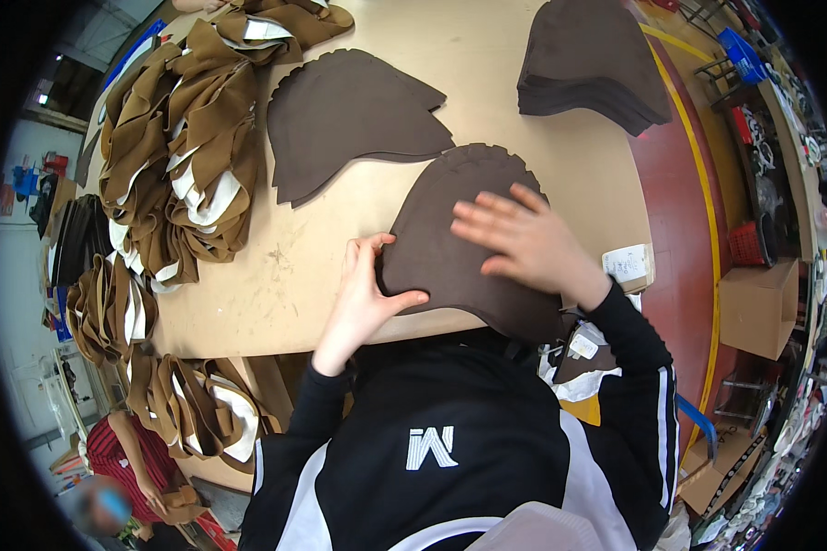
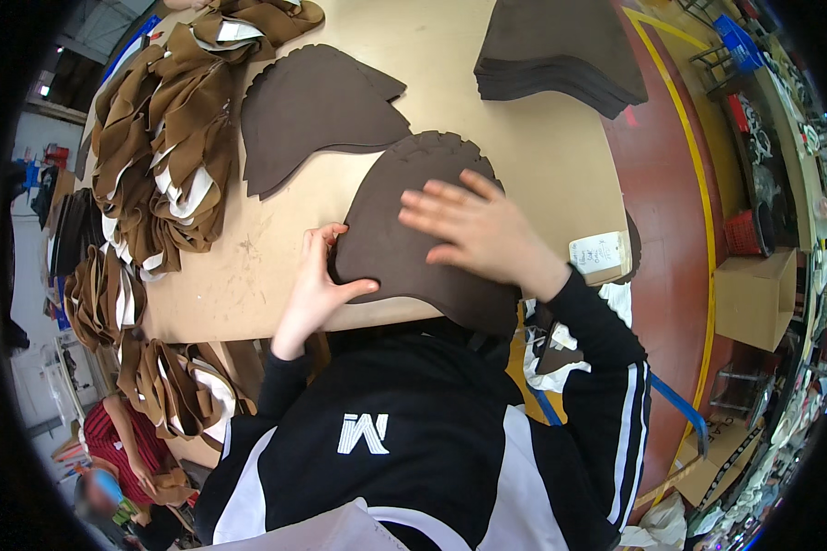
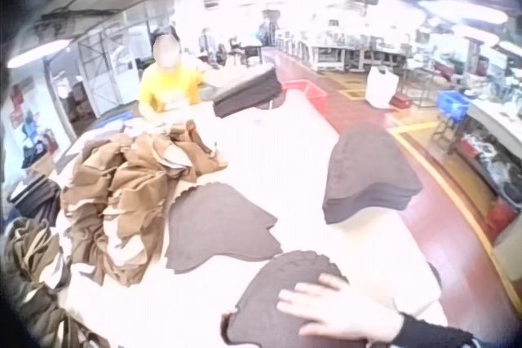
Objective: The person repeatedly picks up brown fabric pieces from a table, aligns them, and stacks them into neat piles. The hands smooth and adjust the pieces to keep the stacks even. Other workers are visible in the background at adjacent tables.
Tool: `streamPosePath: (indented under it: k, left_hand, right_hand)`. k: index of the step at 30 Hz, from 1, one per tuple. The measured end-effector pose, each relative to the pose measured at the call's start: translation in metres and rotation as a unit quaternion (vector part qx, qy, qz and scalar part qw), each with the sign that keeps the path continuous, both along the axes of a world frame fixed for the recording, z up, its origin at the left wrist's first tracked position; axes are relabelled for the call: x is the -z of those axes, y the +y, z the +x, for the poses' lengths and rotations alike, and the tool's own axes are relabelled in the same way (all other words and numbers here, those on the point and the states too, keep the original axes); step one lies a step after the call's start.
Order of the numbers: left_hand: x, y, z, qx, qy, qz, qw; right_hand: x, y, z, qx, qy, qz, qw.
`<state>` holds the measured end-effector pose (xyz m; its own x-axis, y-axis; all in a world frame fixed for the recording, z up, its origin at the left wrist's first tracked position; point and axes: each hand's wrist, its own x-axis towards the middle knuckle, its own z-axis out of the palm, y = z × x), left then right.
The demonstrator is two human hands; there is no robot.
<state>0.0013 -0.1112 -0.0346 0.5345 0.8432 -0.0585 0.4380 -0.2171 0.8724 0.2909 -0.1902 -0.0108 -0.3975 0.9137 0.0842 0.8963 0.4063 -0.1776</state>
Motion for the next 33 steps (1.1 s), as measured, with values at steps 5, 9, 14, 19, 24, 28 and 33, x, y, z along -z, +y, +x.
streamPosePath:
  k: [5,9,14,19,24,28,33]
  left_hand:
    - [-0.01,-0.001,0.008,-0.007,0.056,0.026,0.998]
    - [-0.012,0.01,0.007,-0.04,0.044,0.006,0.998]
    - [-0.003,0.015,0.012,-0.036,-0.049,0.214,0.975]
    - [-0.027,0.032,0.013,-0.096,-0.107,0.005,0.99]
    - [-0.04,0.091,-0.01,-0.241,-0.212,0.105,0.941]
    - [-0.013,0.111,-0.027,-0.239,-0.094,0.218,0.941]
    - [-0.016,0.029,-0.012,-0.062,0.028,0.062,0.996]
  right_hand:
    - [0.009,0.035,0.054,0.148,-0.033,0.019,0.988]
    - [-0.016,0.021,0.029,0.129,-0.057,0.078,0.987]
    - [0.003,-0.02,0.001,-0.016,0.043,-0.046,0.998]
    - [0.0,-0.013,0.07,0.19,-0.068,0.052,0.978]
    - [-0.024,-0.02,0.032,0.094,-0.033,0.09,0.991]
    - [-0.015,-0.036,-0.048,-0.113,0.102,0.01,0.988]
    - [0.008,-0.015,-0.025,-0.045,0.066,-0.003,0.997]
